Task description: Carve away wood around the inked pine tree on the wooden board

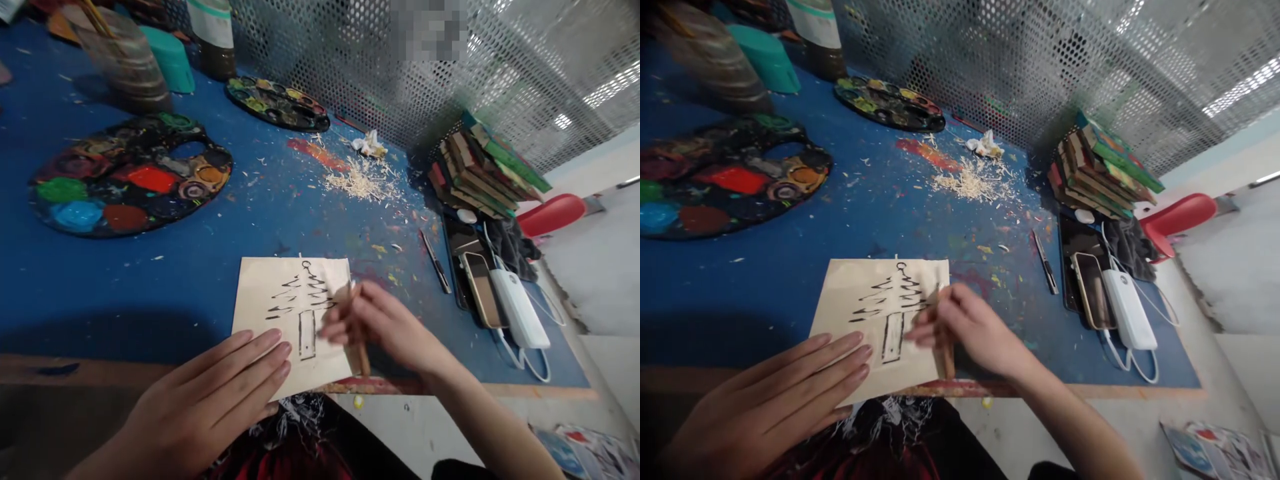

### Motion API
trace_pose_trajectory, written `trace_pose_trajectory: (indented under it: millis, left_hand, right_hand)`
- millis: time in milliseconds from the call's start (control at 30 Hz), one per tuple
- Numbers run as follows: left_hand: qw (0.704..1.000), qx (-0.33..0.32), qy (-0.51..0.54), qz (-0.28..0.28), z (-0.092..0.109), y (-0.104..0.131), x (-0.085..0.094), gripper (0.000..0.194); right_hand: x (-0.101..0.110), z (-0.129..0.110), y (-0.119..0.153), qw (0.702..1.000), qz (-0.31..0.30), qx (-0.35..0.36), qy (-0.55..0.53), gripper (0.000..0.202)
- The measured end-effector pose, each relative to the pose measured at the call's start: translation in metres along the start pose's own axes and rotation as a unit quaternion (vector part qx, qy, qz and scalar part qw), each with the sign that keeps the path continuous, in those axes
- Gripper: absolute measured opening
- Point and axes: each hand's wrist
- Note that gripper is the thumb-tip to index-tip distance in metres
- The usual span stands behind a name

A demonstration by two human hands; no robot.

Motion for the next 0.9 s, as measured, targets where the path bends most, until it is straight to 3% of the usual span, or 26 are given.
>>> trace_pose_trajectory:
  millis: [33, 100, 133, 267, 400, 533, 800, 900]
  left_hand:
    - [1.0, 0.001, -0.002, -0.004, 0.0, -0.001, 0.001, 0.021]
    - [1.0, 0.003, -0.009, -0.003, 0.002, -0.001, 0.001, 0.022]
    - [1.0, 0.007, -0.011, -0.008, 0.003, -0.001, -0.001, 0.022]
    - [0.999, 0.049, -0.007, 0.005, 0.017, -0.004, -0.014, 0.025]
    - [0.995, 0.077, -0.034, 0.044, 0.037, -0.02, -0.024, 0.021]
    - [0.997, 0.035, -0.073, 0.006, 0.049, -0.037, -0.027, 0.027]
    - [0.985, -0.078, -0.084, -0.13, 0.039, -0.045, -0.016, 0.042]
    - [0.975, -0.114, -0.119, -0.146, 0.045, -0.052, -0.008, 0.045]
  right_hand:
    - [0.002, -0.001, 0.001, 0.992, 0.1, 0.04, 0.061, 0.017]
    - [0.009, -0.004, 0.005, 0.923, 0.318, 0.145, 0.162, 0.011]
    - [0.012, -0.006, 0.01, 0.903, 0.353, 0.169, 0.179, 0.011]
    - [0.02, -0.005, 0.04, 0.928, 0.247, 0.114, 0.255, 0.007]
    - [0.024, 0.004, 0.062, 0.893, 0.229, 0.077, 0.38, 0.02]
    - [0.03, 0.012, 0.067, 0.891, 0.249, 0.059, 0.375, 0.034]
    - [0.036, 0.018, 0.051, 0.913, 0.189, 0.043, 0.359, 0.032]
    - [0.04, 0.015, 0.055, 0.932, 0.164, 0.006, 0.323, 0.03]
Point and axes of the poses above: each hand's wrist, its own y-axis away from the middle knuckle, its own x-axis out of the back of the hand, z = x × y, and after that the axes turned 2 degrees about x, right-handed
